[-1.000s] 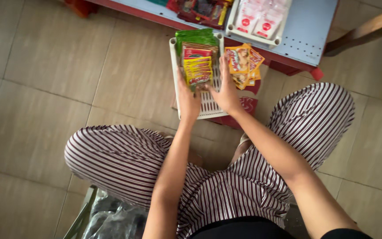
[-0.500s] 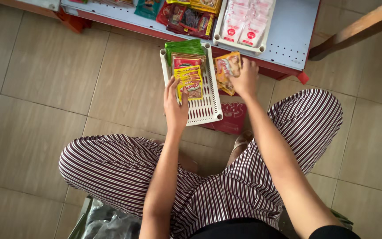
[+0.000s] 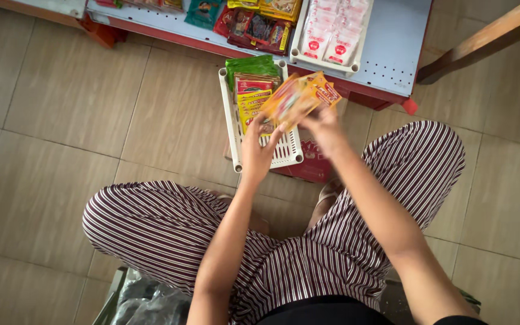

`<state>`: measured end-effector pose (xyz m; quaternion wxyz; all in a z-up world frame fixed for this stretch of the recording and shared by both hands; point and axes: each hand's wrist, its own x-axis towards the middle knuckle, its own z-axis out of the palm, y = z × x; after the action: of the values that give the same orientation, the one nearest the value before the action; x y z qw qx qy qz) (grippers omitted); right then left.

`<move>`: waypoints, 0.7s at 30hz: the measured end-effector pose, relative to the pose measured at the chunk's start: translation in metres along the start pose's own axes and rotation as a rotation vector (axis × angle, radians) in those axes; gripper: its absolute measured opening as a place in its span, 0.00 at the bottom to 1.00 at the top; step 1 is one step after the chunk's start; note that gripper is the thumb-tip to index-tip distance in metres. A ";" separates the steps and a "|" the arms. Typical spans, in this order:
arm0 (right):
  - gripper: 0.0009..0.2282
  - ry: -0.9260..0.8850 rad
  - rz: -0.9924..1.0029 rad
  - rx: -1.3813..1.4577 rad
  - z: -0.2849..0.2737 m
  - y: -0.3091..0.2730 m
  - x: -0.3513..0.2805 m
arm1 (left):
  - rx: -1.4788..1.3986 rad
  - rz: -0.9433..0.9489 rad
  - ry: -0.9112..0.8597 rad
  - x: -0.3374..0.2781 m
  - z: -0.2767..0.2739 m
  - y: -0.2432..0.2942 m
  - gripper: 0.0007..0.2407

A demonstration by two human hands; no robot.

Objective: The person sits on the floor and organizes small snack packets into a white plastic basket. They pick up packets from a nearby pile, arrange them neatly in the basket, and then place the filled basket onto a low shelf.

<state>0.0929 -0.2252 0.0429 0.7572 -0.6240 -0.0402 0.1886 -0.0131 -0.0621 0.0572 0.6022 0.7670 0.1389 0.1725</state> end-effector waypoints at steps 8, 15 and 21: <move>0.14 0.082 -0.181 -0.619 -0.022 0.009 0.023 | -0.676 -0.135 0.291 0.018 -0.036 -0.009 0.12; 0.32 0.327 -0.356 -1.261 -0.066 0.052 0.049 | -0.807 -0.258 0.320 0.024 -0.065 0.029 0.14; 0.21 0.312 -0.213 -1.172 -0.088 0.054 0.062 | -0.927 -0.251 0.255 0.027 -0.076 0.034 0.14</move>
<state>0.1640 -0.2782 -0.0393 0.3000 -0.9492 -0.0881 -0.0352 -0.0215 0.0083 0.1092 0.8744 0.3685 0.2111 0.2347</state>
